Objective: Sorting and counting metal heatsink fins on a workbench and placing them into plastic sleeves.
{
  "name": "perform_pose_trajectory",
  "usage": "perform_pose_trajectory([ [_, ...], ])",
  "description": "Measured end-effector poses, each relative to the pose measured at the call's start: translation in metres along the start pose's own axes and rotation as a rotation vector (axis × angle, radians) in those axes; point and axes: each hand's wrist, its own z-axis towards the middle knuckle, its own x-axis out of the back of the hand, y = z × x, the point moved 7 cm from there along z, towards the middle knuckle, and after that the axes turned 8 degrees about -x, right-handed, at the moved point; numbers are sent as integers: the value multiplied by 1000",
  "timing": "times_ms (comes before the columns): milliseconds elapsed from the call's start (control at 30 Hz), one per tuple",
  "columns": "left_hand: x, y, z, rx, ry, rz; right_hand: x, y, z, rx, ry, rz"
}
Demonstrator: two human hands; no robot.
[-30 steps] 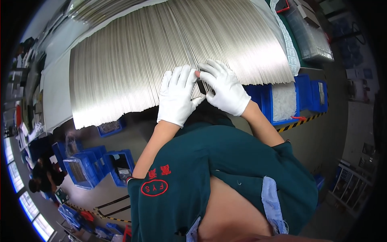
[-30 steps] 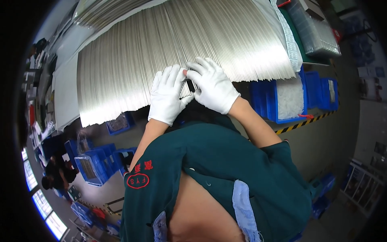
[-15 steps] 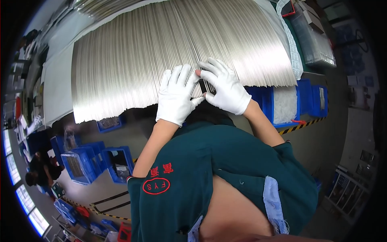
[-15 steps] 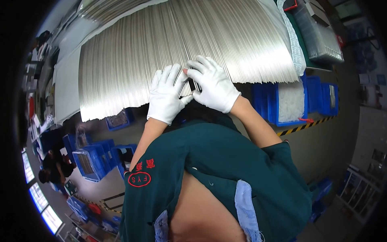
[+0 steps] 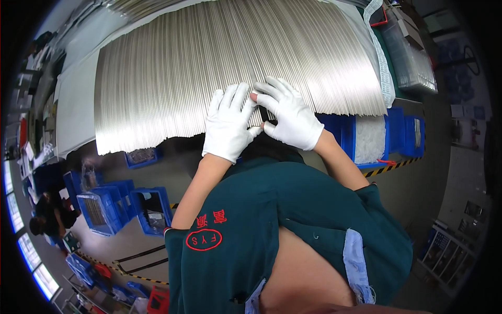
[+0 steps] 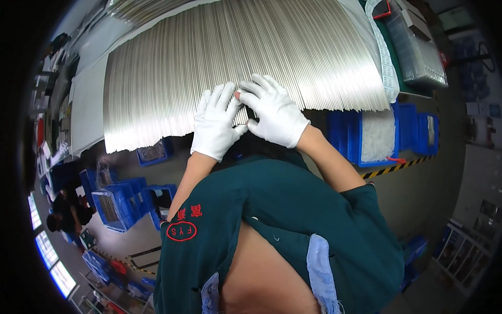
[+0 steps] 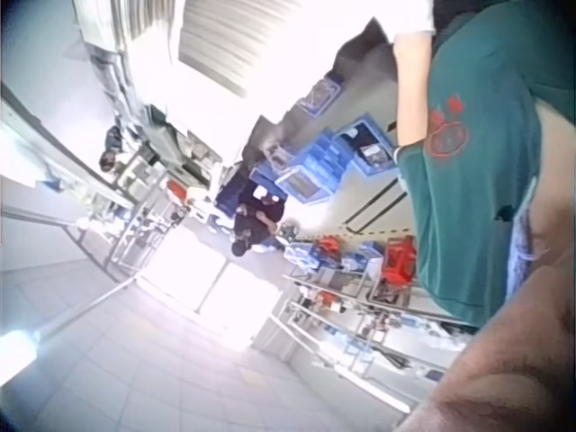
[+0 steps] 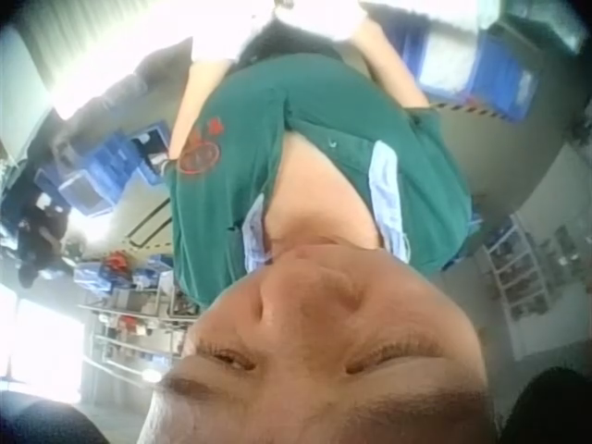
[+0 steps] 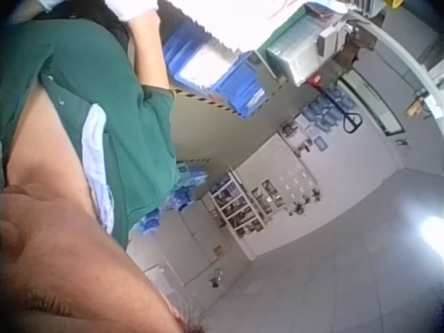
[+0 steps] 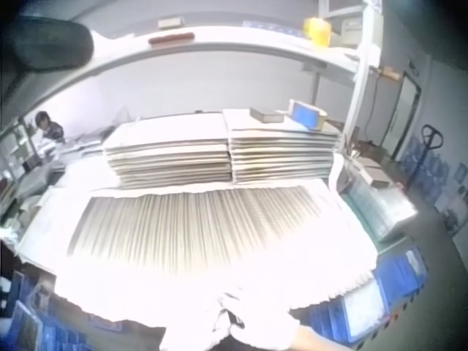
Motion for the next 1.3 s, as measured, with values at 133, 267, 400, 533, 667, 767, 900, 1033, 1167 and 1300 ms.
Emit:
perform_pose_trajectory([
  [133,3,0,0,4,0,3,-4,0,1,4,-15,-45],
  [267,6,-2,-3,-2,73,-24,-1,0,2,-3,-28,-2],
  [400,5,-4,-2,-2,13,-10,-7,-5,4,19,-30,10],
  [533,7,-4,-2,0,4,0,-9,-7,6,25,-27,-38],
  [667,12,-8,-8,1,105,-9,-7,-7,7,39,-28,-12],
  [767,13,-9,-8,-6,88,7,-8,-12,10,55,-11,16],
  [900,12,-9,-6,6,13,11,-13,-13,13,56,-27,-18],
  [1033,16,-10,-9,-2,98,5,-11,-11,12,56,-33,-17],
  [1167,14,-13,-11,8,78,4,-12,-15,13,76,-11,-7],
  [1300,7,-16,-15,28,53,22,-15,-19,14,72,-7,-21],
])
